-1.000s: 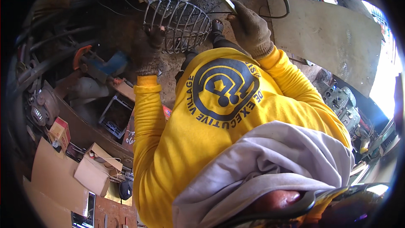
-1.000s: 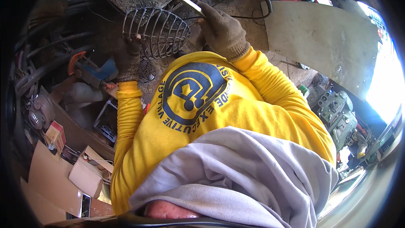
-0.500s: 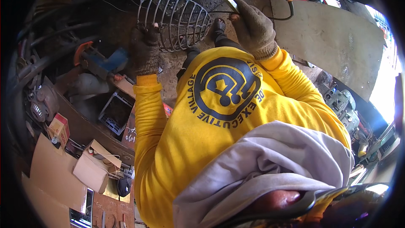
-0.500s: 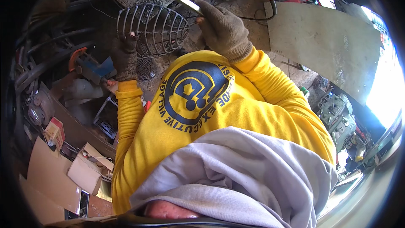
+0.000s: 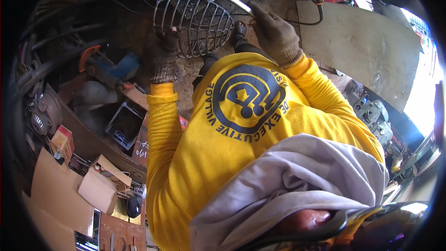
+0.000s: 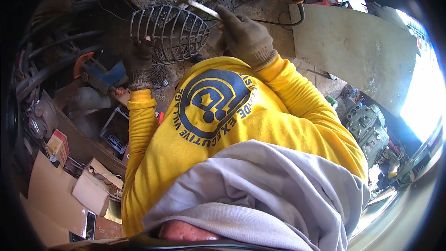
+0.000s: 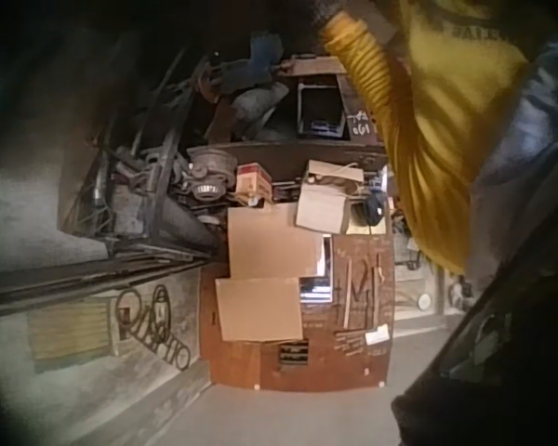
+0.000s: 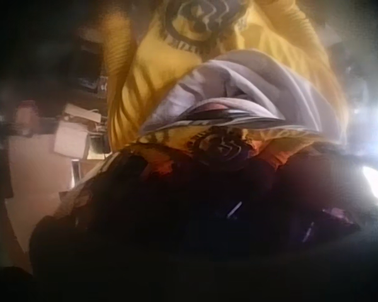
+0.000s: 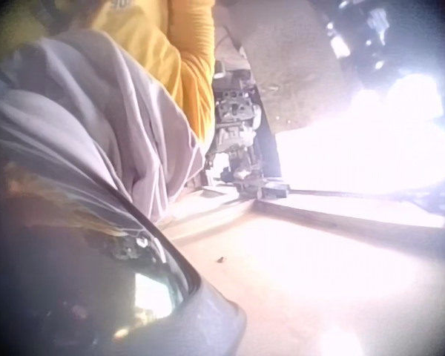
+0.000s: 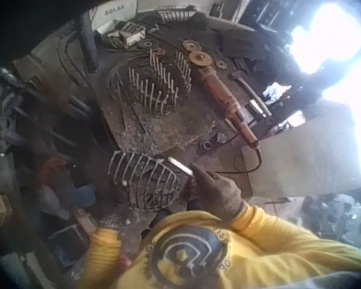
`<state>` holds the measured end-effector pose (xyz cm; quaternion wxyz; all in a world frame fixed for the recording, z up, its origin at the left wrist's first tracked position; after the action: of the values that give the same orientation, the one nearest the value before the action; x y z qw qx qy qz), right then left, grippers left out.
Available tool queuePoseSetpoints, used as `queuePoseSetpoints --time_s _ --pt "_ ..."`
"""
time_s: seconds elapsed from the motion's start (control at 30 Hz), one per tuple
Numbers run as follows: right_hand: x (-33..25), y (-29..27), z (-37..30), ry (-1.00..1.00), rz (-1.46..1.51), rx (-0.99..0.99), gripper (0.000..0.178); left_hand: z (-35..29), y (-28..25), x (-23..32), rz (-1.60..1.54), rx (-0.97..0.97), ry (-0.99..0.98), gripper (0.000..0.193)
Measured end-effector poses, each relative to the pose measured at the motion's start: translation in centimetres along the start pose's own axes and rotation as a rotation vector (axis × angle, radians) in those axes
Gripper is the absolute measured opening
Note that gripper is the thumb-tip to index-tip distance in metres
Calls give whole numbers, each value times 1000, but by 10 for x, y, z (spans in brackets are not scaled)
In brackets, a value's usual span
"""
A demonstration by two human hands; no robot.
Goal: The person welds a wire mesh dome onto a metal base, using a hammer to shape the wire and a welding rod to join the pieces.
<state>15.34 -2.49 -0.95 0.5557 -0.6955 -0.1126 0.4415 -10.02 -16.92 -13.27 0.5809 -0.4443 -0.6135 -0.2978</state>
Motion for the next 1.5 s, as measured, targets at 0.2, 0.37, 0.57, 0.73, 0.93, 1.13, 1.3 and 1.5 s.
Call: queuePoseSetpoints --time_s 0.2,0.37,0.57,0.73,0.93,1.13,1.3,1.5 --pt "-3 4 0 8 -26 -5 48 -3 -1 -30 -224 -63 -22 27" --pt "-9 -13 3 -6 44 44 45 1 5 8 235 -92 -67 25" --pt "-4 0 2 51 -38 -88 45 -5 -8 -3 -105 190 54 43" --pt "-7 5 1 -41 -44 -12 48 -4 0 -23 -56 -23 -186 22" --pt "-5 -2 1 -63 4 42 48 -3 0 -8 -70 19 -46 45" --pt "-1 -5 -6 11 56 -5 44 -1 5 25 252 5 -147 22" --pt "2 -14 -17 -55 119 116 44 -12 -4 -18 124 125 -140 18" --pt "2 -14 -15 27 84 81 45 -6 -1 -10 -8 116 -114 40"
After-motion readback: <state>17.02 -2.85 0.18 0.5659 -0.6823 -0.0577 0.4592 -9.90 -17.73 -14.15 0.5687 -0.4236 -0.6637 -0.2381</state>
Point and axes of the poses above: each hand's wrist, its own z-axis towards the middle knuckle, its own y-axis out of the palm, x = y × z, the point moved 6 cm from there along z, towards the middle knuckle, and after that the axes turned 6 degrees about -x, right-handed, at the moved point
